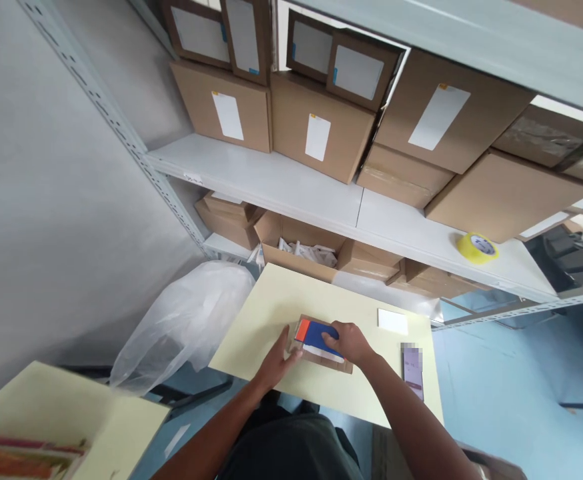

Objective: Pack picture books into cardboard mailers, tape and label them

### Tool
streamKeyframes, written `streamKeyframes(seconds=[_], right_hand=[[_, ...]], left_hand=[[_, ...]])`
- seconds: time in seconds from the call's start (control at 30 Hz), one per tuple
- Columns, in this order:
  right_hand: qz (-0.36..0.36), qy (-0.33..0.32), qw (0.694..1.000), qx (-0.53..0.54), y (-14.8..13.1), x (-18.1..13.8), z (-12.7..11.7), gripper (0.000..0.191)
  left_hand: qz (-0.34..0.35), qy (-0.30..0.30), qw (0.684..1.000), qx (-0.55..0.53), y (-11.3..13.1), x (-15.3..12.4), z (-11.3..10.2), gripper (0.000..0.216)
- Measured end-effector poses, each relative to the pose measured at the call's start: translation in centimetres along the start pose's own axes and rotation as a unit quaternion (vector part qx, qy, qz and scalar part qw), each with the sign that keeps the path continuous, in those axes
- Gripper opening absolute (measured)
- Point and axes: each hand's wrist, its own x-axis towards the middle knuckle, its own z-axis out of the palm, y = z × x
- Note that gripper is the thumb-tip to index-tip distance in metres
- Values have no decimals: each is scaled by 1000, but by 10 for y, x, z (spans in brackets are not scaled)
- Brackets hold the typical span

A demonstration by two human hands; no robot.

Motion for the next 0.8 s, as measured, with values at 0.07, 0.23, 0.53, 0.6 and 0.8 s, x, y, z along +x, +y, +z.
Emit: streamKeyframes(seconds=[0.07, 0.23, 0.53, 0.6, 0.8], right_hand=[[8, -3, 1000, -5, -4, 0, -1, 28], [27, -27, 999, -8, -9, 1, -8, 36], [31, -157, 984, 74, -5, 1, -27, 38], [34, -172, 982, 67, -2, 0, -34, 39], [66, -170, 982, 37, 53, -33, -60, 42]], left_hand=[[70, 0, 996, 61, 4, 10, -8, 97], [155, -64, 972, 164, 19, 34, -9, 119], [201, -108, 914, 335, 17, 47, -18, 115], [211, -117, 900, 364, 16, 48, -19, 112], [228, -104, 869, 428, 12, 50, -18, 108]])
